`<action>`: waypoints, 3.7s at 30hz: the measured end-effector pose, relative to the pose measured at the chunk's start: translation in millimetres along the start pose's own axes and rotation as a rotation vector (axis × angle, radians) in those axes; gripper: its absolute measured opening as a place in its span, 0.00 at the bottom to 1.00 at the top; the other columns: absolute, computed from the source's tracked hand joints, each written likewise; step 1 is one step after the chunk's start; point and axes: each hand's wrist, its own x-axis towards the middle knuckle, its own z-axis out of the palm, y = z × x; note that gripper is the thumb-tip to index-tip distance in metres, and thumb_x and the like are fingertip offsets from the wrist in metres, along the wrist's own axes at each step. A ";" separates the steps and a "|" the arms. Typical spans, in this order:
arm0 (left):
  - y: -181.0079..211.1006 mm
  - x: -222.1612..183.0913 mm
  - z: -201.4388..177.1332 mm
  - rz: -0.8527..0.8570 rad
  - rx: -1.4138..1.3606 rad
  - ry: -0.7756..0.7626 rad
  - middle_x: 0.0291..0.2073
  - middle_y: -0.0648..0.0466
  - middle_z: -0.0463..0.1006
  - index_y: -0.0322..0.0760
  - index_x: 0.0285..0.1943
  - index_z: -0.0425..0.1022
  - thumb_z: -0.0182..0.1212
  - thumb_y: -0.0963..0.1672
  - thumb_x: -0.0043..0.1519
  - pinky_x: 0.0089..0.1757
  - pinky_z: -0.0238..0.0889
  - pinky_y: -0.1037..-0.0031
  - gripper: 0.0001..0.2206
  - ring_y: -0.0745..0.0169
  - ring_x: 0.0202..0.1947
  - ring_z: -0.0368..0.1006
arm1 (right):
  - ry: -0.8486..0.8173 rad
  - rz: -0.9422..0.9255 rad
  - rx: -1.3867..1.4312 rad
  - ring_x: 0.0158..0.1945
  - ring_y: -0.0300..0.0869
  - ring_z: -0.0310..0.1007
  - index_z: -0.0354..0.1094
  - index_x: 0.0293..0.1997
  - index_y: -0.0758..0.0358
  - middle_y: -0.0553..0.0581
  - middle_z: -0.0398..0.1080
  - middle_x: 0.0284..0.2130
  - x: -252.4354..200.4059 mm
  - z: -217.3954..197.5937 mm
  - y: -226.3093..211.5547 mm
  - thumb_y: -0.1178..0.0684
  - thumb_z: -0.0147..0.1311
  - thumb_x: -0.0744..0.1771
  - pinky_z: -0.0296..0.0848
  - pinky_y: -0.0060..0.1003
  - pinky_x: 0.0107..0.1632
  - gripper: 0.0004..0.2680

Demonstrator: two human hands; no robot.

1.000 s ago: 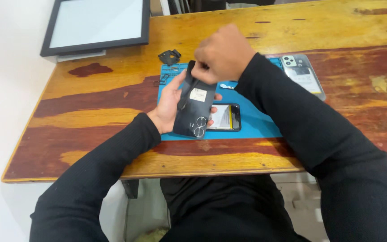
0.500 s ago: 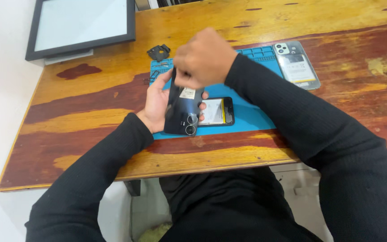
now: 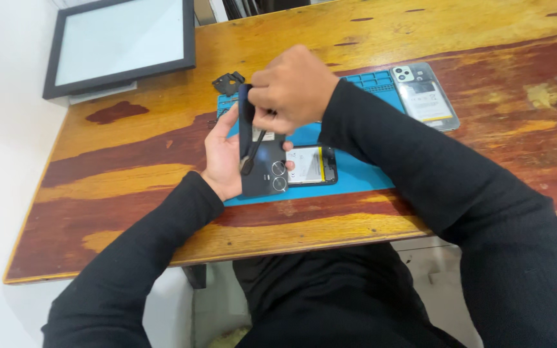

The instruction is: The person disassembles a smartphone, removes the back cover, and uses a brush to clean the back cover and internal components. They then place the back cover aside and continue working on the phone's internals.

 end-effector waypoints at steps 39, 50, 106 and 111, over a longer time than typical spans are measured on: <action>10.9 -8.5 -1.2 -0.315 0.301 -0.178 0.52 0.36 0.75 0.38 0.75 0.62 0.33 0.72 0.54 0.44 0.74 0.43 0.51 0.39 0.43 0.78 | -0.062 0.257 -0.180 0.20 0.49 0.67 0.68 0.21 0.55 0.52 0.68 0.19 -34.6 -14.9 3.9 0.47 0.61 0.66 0.61 0.44 0.25 0.12; 3.3 -2.1 6.1 -0.177 0.461 -0.084 0.52 0.37 0.76 0.37 0.74 0.60 0.29 0.66 0.62 0.45 0.76 0.52 0.43 0.45 0.46 0.78 | -0.099 0.650 0.097 0.26 0.53 0.69 0.69 0.34 0.65 0.60 0.69 0.24 -91.0 -40.8 -10.9 0.48 0.52 0.74 0.65 0.47 0.30 0.13; -7.8 10.7 1.9 -0.024 0.368 0.045 0.56 0.39 0.75 0.30 0.71 0.63 0.26 0.67 0.62 0.53 0.74 0.53 0.46 0.48 0.55 0.75 | -0.702 0.787 0.345 0.19 0.50 0.73 0.76 0.21 0.62 0.58 0.70 0.13 -77.6 -41.2 -38.3 0.30 0.61 0.62 0.71 0.44 0.27 0.21; -8.3 10.1 2.8 -0.022 0.419 0.033 0.57 0.40 0.74 0.33 0.72 0.62 0.26 0.66 0.62 0.55 0.73 0.57 0.44 0.49 0.58 0.75 | -0.850 0.851 0.310 0.19 0.50 0.73 0.76 0.20 0.64 0.59 0.69 0.12 -81.6 -48.0 -29.0 0.27 0.61 0.62 0.71 0.44 0.27 0.24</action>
